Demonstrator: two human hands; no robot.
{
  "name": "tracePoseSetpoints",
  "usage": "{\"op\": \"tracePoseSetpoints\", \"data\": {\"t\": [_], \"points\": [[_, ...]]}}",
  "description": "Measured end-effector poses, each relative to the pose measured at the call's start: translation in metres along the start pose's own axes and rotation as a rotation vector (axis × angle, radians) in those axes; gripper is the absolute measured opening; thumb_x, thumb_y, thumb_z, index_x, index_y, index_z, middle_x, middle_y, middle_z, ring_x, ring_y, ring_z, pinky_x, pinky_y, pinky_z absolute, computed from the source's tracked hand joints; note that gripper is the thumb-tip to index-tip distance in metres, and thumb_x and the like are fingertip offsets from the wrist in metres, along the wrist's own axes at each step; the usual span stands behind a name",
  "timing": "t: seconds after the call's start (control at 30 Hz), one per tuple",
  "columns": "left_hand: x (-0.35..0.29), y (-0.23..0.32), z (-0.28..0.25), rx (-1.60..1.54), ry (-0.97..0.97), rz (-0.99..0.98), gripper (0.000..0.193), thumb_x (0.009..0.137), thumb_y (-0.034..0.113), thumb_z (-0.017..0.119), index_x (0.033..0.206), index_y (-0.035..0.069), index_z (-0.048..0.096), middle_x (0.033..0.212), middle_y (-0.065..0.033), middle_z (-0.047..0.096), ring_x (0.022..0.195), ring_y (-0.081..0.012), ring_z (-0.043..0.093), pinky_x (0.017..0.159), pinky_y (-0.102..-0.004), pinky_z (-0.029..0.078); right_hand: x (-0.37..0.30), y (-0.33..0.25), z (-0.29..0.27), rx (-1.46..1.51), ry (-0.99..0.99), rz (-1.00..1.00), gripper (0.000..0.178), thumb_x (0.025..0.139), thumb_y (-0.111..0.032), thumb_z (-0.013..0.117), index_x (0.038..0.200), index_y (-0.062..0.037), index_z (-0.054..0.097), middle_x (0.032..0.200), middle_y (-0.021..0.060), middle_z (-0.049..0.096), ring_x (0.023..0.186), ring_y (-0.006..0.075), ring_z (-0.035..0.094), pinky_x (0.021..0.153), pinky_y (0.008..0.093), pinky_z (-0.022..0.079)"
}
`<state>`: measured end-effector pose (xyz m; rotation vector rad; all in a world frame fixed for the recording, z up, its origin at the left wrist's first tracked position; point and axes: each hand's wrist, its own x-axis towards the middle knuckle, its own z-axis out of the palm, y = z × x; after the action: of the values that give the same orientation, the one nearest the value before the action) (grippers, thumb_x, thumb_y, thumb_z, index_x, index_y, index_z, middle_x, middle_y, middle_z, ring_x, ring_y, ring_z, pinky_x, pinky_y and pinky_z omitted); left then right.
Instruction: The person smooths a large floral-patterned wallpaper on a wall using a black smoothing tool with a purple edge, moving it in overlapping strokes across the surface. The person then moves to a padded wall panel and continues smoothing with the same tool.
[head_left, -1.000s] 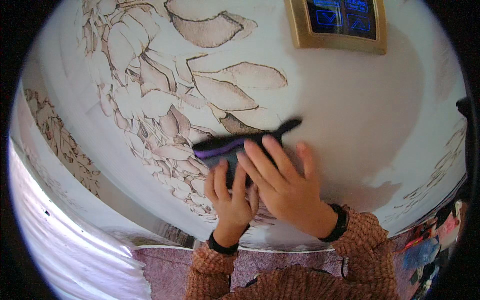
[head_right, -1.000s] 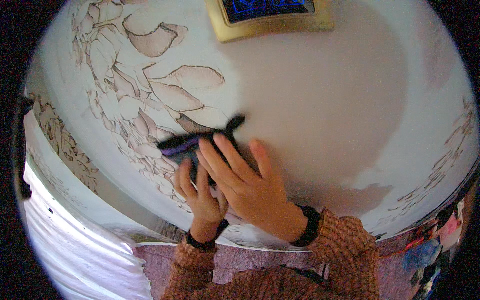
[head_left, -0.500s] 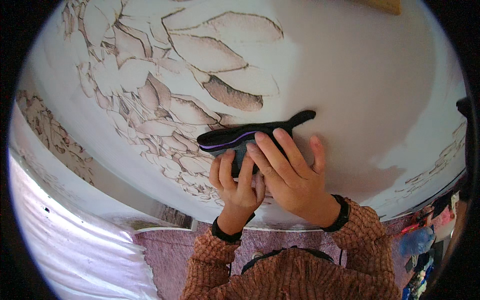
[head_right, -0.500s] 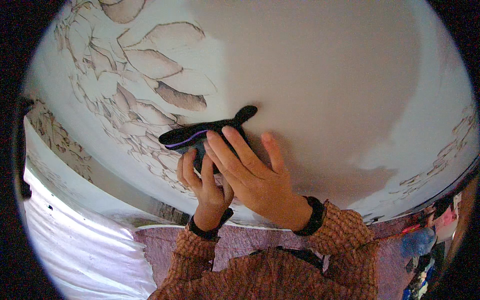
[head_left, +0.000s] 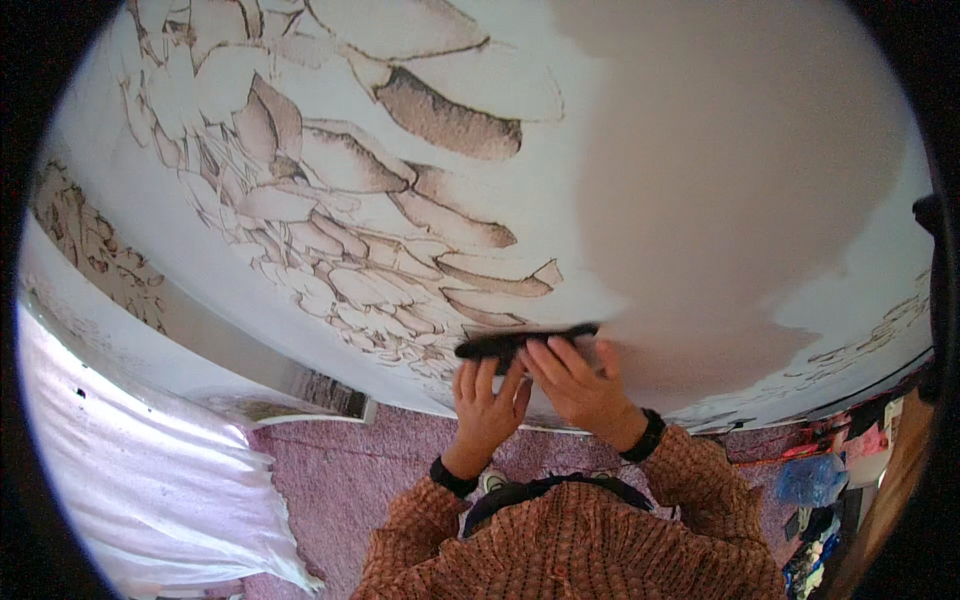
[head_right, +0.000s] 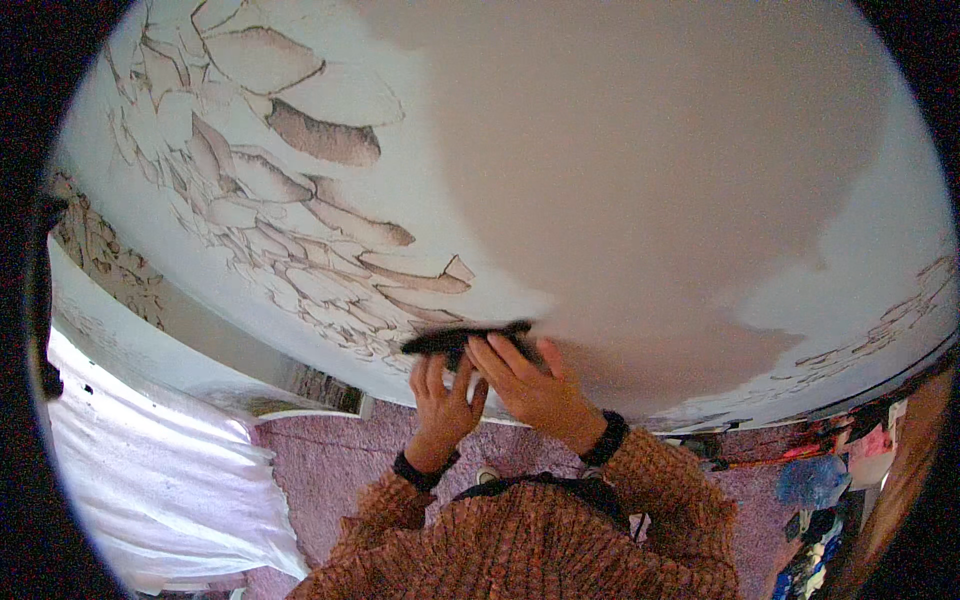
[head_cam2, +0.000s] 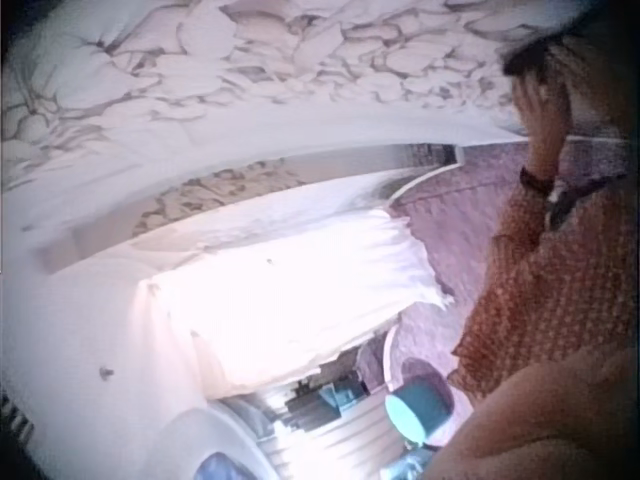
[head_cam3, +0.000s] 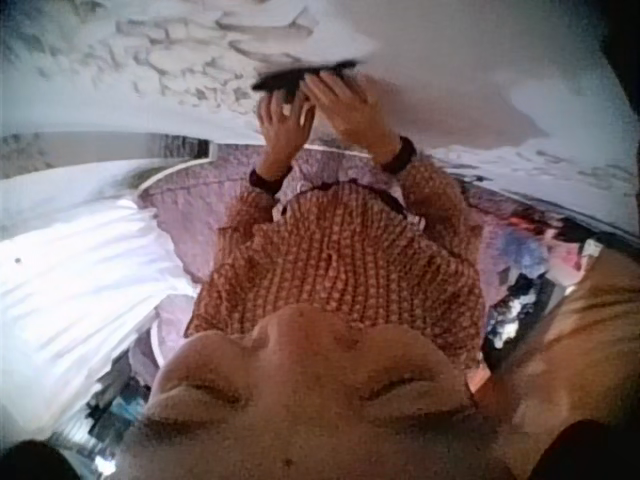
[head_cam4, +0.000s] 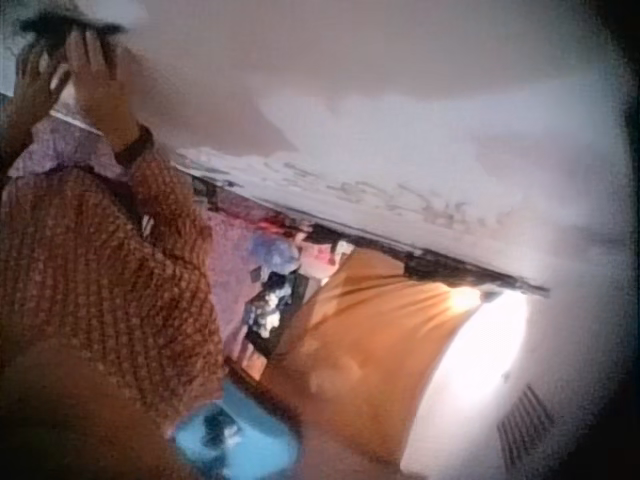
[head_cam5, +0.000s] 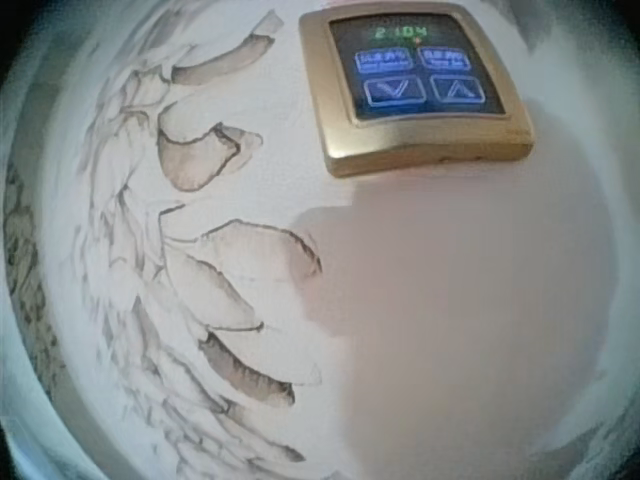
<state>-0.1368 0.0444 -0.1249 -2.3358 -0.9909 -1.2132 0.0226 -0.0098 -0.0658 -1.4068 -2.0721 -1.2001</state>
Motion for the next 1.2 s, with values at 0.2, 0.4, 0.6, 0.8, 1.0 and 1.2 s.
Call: {"op": "tracePoseSetpoints", "data": {"t": [0.2,0.4,0.6,0.8,1.0,1.2], "points": [[0.03,-0.001,-0.006,-0.053,0.131,-0.037,0.032,0.08,0.022,0.064,0.112,0.014,0.062,0.124,-0.0122,0.042,0.116,-0.0318,0.038,0.095,-0.0457,0.032,0.025,0.006,-0.007,0.059,0.105,0.111,0.039,0.083,-0.028,0.053,0.12,-0.0158,0.058,0.13,-0.0041,0.049,0.124,0.0143,0.041,0.107,0.0498,0.017],[-0.045,-0.004,0.02,-0.047,-0.087,-0.027,0.034,0.08,0.022,0.064,0.114,0.017,0.061,0.12,-0.0112,0.044,0.116,-0.0322,0.039,0.095,-0.0465,0.033,-0.022,-0.021,0.022,0.049,-0.092,-0.099,0.039,0.082,-0.023,0.052,0.12,-0.0126,0.058,0.132,-0.0027,0.048,0.125,0.0149,0.039,0.102,0.0474,0.024],[-0.036,-0.016,0.01,-0.008,-0.019,-0.085,0.037,0.08,0.023,0.064,0.117,0.015,0.059,0.121,-0.0128,0.044,0.115,-0.0338,0.04,0.098,-0.0484,0.032,-0.001,-0.03,0.021,0.045,-0.083,-0.078,0.04,0.082,-0.024,0.053,0.12,-0.0124,0.057,0.135,-0.0032,0.045,0.126,0.0143,0.038,0.104,0.0467,0.021],[0.014,-0.039,-0.012,0.001,0.089,-0.12,0.037,0.08,0.021,0.063,0.115,0.011,0.059,0.128,-0.0153,0.042,0.119,-0.0356,0.038,0.097,-0.0492,0.03,0.053,-0.026,0.012,0.102,0.096,0.051,0.031,0.084,-0.023,0.055,0.113,-0.0143,0.063,0.129,-0.0026,0.05,0.123,0.0148,0.041,0.106,0.0477,0.017],[-0.046,-0.041,0.012,-0.066,-0.036,-0.191,0.039,0.081,0.02,0.062,0.118,0.011,0.057,0.126,-0.0162,0.041,0.117,-0.0363,0.038,0.096,-0.0504,0.032,0.023,-0.053,0.038,0.077,-0.042,-0.102,0.036,0.083,-0.026,0.053,0.116,-0.0117,0.06,0.132,-0.0036,0.049,0.124,0.0137,0.04,0.104,0.0437,0.022],[-0.043,-0.049,0.006,-0.089,0.033,-0.198,0.038,0.081,0.02,0.062,0.117,0.01,0.056,0.126,-0.0171,0.041,0.116,-0.0371,0.039,0.097,-0.0513,0.031,0.034,-0.062,0.036,0.162,-0.082,-0.073,0.038,0.084,-0.023,0.052,0.119,-0.0099,0.058,0.132,-0.0028,0.048,0.125,0.0143,0.039,0.104,0.0435,0.023]]}}
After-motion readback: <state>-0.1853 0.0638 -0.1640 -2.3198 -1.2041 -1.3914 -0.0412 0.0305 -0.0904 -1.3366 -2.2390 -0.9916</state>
